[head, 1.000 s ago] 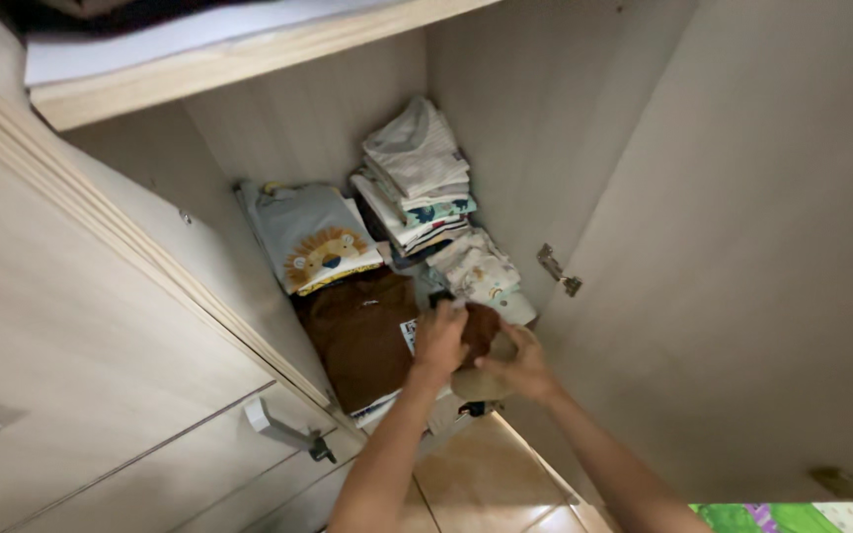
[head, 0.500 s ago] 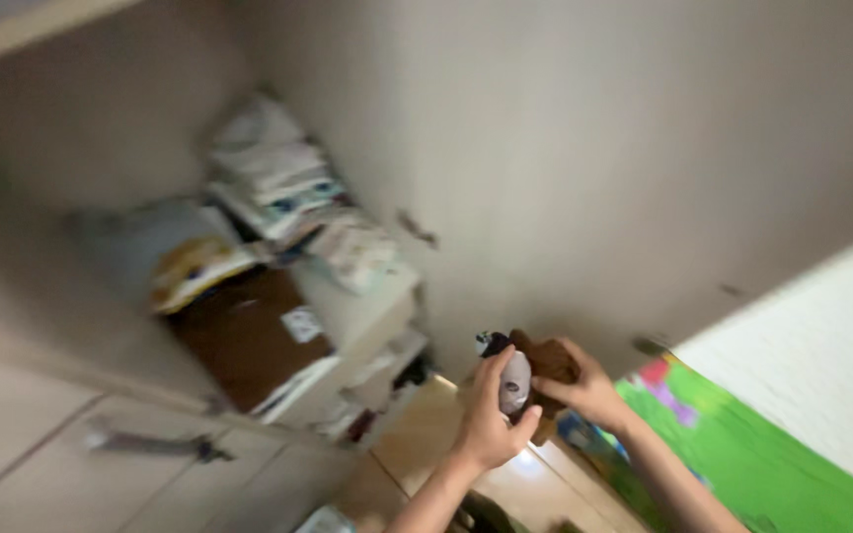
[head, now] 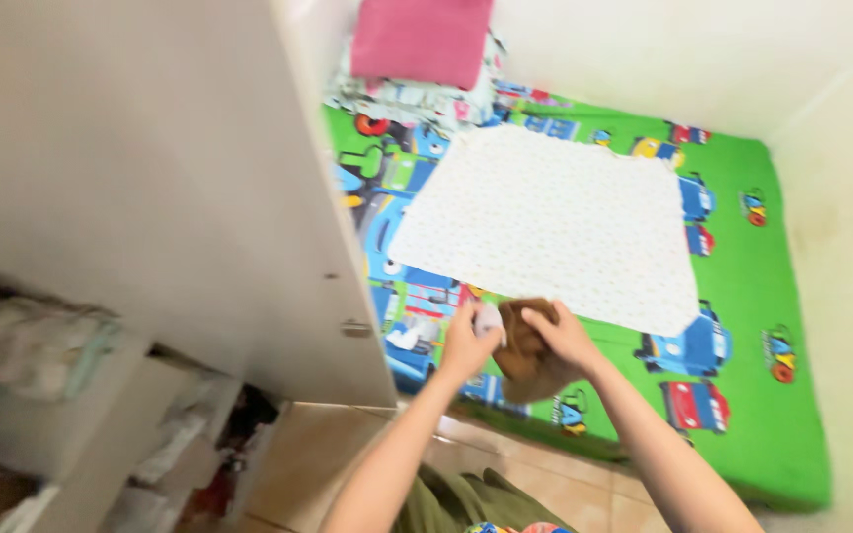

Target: The person removes folded baby clothes from a wardrobe shelf and places them onto a nearby bed. The person repeatedly reaches into the wardrobe, takes stacks of clothing, and drops them onto the bed.

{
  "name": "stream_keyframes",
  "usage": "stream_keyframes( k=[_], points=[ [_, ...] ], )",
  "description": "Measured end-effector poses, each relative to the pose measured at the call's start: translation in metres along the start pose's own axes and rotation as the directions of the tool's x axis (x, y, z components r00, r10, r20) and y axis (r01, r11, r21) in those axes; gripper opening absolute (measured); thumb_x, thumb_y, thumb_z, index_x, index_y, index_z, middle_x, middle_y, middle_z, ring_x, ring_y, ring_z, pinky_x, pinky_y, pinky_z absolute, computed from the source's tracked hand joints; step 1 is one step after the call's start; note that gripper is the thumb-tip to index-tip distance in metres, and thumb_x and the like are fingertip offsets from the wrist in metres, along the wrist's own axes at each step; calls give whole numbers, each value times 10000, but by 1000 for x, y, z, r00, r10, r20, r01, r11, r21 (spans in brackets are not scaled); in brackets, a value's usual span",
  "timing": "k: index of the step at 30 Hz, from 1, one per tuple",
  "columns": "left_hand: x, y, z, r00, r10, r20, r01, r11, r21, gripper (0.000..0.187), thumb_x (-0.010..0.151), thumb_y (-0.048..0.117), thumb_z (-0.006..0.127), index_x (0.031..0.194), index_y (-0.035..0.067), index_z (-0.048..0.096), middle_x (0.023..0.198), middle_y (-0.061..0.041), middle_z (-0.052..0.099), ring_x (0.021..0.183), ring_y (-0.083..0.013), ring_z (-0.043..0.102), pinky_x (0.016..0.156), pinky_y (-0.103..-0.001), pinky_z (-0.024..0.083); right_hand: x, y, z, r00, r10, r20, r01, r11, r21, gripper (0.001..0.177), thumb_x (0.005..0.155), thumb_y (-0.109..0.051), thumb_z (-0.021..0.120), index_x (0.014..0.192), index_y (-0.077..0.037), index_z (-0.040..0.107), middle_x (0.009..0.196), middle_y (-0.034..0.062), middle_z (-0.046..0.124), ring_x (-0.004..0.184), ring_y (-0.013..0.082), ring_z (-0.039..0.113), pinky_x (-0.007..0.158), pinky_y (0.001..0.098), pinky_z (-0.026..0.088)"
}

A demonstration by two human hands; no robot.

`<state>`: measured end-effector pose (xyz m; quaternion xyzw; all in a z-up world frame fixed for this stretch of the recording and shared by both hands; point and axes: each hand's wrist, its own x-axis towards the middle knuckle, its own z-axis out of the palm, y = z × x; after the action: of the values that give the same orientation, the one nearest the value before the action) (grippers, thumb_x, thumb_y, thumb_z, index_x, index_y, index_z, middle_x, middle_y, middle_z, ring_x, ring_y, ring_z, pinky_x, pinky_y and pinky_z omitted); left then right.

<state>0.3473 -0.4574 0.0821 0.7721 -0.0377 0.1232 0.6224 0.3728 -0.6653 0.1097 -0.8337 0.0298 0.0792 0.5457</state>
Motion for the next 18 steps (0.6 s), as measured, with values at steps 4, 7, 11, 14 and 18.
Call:
stream_keyframes(
  k=[4,7,11,14,18],
  points=[
    [69,-23,44,989,60,-134,-54,997,52,395,786,197,765,1085,1,598,1007,-199,651,945,-343,649,836,-436,529,53,15,-34,995,-5,-103,2,1000,-28,711,773,-424,828,1272,30,604,1183,158,717,1086,207,678,933,339,553],
    [107,-27,50,956,111,-271,-78,989,129,438,802,233,807,1069,-26,577,1038,-242,615,968,-400,600,851,-470,496,84,15,-51,986,-30,-165,20,998,-61,767,740,-431,869,1299,24,604,1194,154,702,1080,213,673,920,348,550],
    [138,-25,37,953,-42,-300,111,970,216,482,863,339,869,1039,-22,601,1028,-223,655,955,-354,631,833,-464,524,121,20,-62,968,-135,-209,104,983,-154,658,759,-355,910,1235,27,666,1161,150,707,1052,211,672,915,345,535],
    [150,-27,29,852,-521,-51,455,785,-422,421,918,334,749,1091,-17,591,1006,-176,655,859,-273,655,659,-444,581,142,35,-72,955,-101,-278,77,992,-96,373,815,-223,789,1140,-41,784,1067,123,778,967,192,708,882,330,565],
    [148,-46,21,810,-582,74,491,603,-629,340,899,239,728,1126,40,572,1046,-98,668,934,-222,704,718,-447,666,164,49,-70,941,-45,-335,31,998,-47,286,871,-205,753,1110,-48,770,1037,114,782,932,187,712,860,323,563]
  ],
)
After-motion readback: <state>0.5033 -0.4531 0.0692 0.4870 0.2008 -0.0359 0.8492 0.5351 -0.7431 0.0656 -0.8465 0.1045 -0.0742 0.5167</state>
